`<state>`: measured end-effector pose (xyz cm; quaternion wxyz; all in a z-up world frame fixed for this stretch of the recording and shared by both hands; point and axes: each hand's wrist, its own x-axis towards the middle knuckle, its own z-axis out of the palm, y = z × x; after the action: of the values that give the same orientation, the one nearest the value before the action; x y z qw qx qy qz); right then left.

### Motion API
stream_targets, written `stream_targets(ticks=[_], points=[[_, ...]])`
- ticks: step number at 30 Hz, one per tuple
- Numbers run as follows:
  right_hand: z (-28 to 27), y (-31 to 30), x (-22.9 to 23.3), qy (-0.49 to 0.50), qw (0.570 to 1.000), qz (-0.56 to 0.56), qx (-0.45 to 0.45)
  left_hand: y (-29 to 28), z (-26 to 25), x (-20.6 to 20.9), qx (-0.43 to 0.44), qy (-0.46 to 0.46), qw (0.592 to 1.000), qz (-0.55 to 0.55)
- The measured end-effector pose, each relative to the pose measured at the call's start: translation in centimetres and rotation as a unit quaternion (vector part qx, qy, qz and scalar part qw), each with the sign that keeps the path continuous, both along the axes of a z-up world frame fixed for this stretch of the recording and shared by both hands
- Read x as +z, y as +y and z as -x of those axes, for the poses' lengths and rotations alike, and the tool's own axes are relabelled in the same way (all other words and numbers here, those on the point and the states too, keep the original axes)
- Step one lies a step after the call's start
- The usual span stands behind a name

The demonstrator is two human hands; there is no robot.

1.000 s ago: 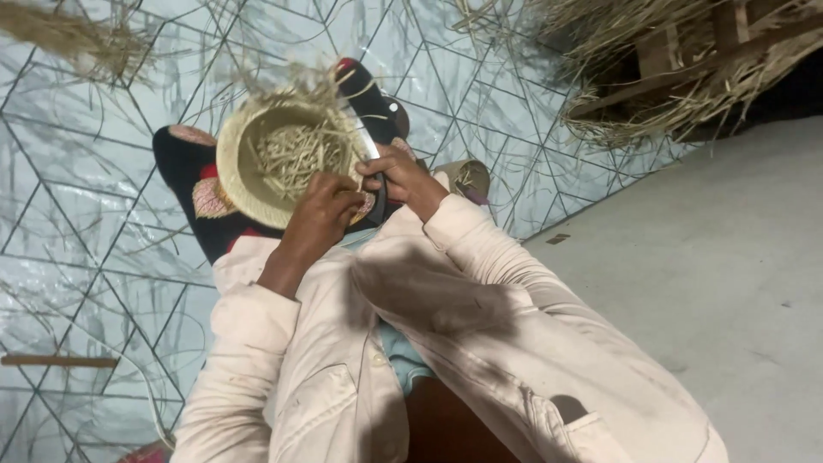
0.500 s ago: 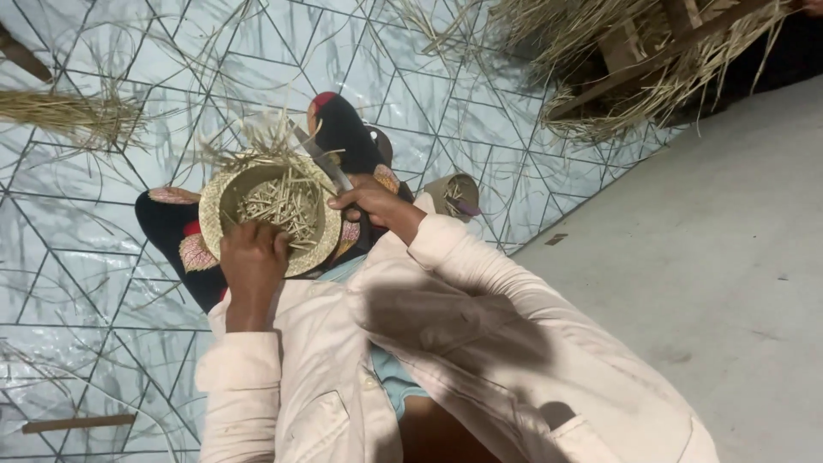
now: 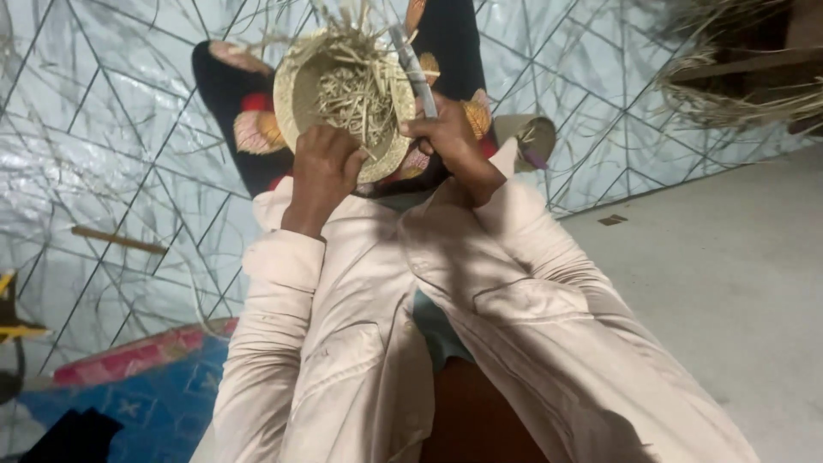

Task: Trimming excess straw from the edges of a woven hat using a knife

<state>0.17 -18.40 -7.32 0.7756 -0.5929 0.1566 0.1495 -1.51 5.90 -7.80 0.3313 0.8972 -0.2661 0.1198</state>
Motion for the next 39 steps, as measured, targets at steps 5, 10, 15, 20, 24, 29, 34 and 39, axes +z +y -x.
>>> stream_targets(ticks=[5,10,15,20,24,29,34,39], points=[[0.1,0.5,3.3,0.062,0.994,0.052,0.067,-3.5,0.9,6.5,-0.02,0.008,0.999,0.025],[0.5,-0.8,-5.7,-0.013,0.987,0.121,0.101,-9.3,-2.2,8.1,-0.187,0.091,0.976,0.069],[0.7,-0.4,-3.1,-0.037,0.982,0.155,0.103,-10.7,-6.2,4.7,-0.042,-0.053,0.997,0.021],[0.8,-0.2,0.5,0.01,0.98,0.164,0.115,-9.2,-5.8,2.2,0.089,0.013,0.988,-0.125],[1.2,-0.3,0.8,-0.004,0.965,0.226,0.137,-9.0,-5.1,2.9,0.118,0.134,0.98,-0.087],[1.3,-0.1,1.9,-0.019,0.96,0.236,0.148,-9.2,-5.1,3.4,0.125,0.146,0.981,-0.021],[2.4,-1.2,0.9,-0.073,0.968,0.21,0.113,-8.4,-5.2,2.5,0.123,0.231,0.963,0.061],[3.5,-4.1,2.5,0.019,0.997,0.072,-0.031,-9.0,-4.7,-0.1,0.131,0.358,0.922,0.072]])
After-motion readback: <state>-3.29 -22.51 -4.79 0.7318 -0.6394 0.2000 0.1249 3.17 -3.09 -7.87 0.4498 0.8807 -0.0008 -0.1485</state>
